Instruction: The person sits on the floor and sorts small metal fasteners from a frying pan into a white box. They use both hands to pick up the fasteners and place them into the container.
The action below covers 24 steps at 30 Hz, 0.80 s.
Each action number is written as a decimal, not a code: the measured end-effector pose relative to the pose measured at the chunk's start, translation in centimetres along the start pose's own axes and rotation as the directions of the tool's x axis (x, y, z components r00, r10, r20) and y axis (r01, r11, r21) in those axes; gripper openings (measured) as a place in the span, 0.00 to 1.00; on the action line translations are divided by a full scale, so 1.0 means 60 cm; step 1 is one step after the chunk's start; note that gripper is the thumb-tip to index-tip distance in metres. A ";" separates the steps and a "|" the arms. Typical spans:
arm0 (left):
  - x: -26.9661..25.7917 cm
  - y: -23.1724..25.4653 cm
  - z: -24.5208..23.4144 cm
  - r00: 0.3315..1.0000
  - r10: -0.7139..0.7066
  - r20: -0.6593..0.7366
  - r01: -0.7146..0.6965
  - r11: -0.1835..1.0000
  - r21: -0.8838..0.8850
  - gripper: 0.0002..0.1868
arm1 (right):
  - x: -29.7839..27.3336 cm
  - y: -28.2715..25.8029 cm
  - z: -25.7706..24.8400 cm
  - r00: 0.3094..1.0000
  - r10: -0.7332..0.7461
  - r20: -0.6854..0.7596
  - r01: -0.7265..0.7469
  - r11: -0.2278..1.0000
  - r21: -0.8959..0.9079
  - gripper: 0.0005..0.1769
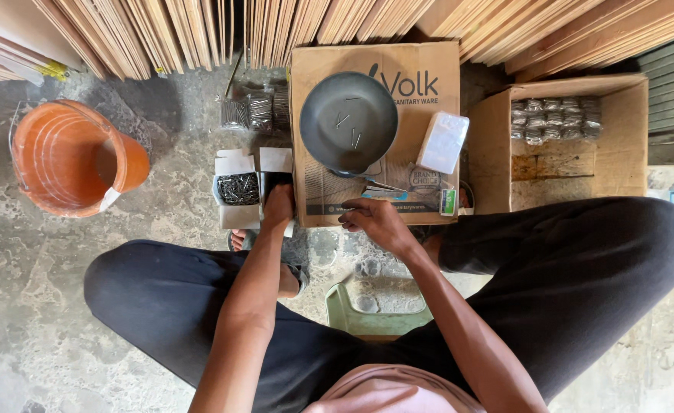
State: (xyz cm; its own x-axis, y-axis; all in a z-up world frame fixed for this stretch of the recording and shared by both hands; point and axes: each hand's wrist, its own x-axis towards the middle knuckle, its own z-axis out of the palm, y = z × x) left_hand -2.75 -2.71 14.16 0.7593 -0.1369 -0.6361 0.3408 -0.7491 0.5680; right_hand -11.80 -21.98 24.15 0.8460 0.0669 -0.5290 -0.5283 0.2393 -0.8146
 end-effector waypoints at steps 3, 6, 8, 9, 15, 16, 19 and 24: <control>0.021 -0.021 -0.007 0.987 0.160 0.018 -0.157 0.927 0.340 0.20 | -0.002 0.000 0.000 1.000 0.006 -0.013 -0.006 1.000 -0.019 0.17; -0.027 0.022 -0.020 0.998 0.029 0.047 -0.032 0.997 0.070 0.26 | -0.002 -0.001 -0.002 1.000 0.011 -0.012 -0.011 1.000 -0.027 0.17; -0.004 -0.007 -0.003 0.995 0.075 0.063 -0.084 0.984 0.158 0.24 | -0.004 -0.007 -0.001 1.000 0.010 -0.014 -0.010 0.998 -0.055 0.17; 0.007 -0.022 0.005 0.990 0.118 0.081 -0.135 0.961 0.243 0.23 | -0.005 -0.010 -0.001 1.000 0.008 -0.014 -0.009 0.997 -0.082 0.17; 0.043 -0.068 0.017 0.985 0.147 0.088 -0.161 0.970 0.181 0.23 | -0.004 0.000 -0.004 1.000 0.020 -0.003 -0.020 0.999 -0.032 0.17; 0.052 -0.082 0.026 0.985 0.148 0.088 -0.162 0.970 0.180 0.23 | -0.003 -0.001 -0.005 1.000 0.019 -0.004 -0.019 0.999 -0.033 0.17; 0.080 -0.115 0.041 0.959 0.273 0.070 -0.282 0.933 0.223 0.22 | -0.003 -0.003 -0.002 1.000 0.031 -0.004 -0.031 0.999 -0.021 0.18; 0.132 -0.143 0.052 0.958 0.276 -0.072 -0.189 0.804 0.564 0.15 | 0.000 -0.006 0.005 1.000 0.026 -0.013 -0.026 0.999 -0.040 0.18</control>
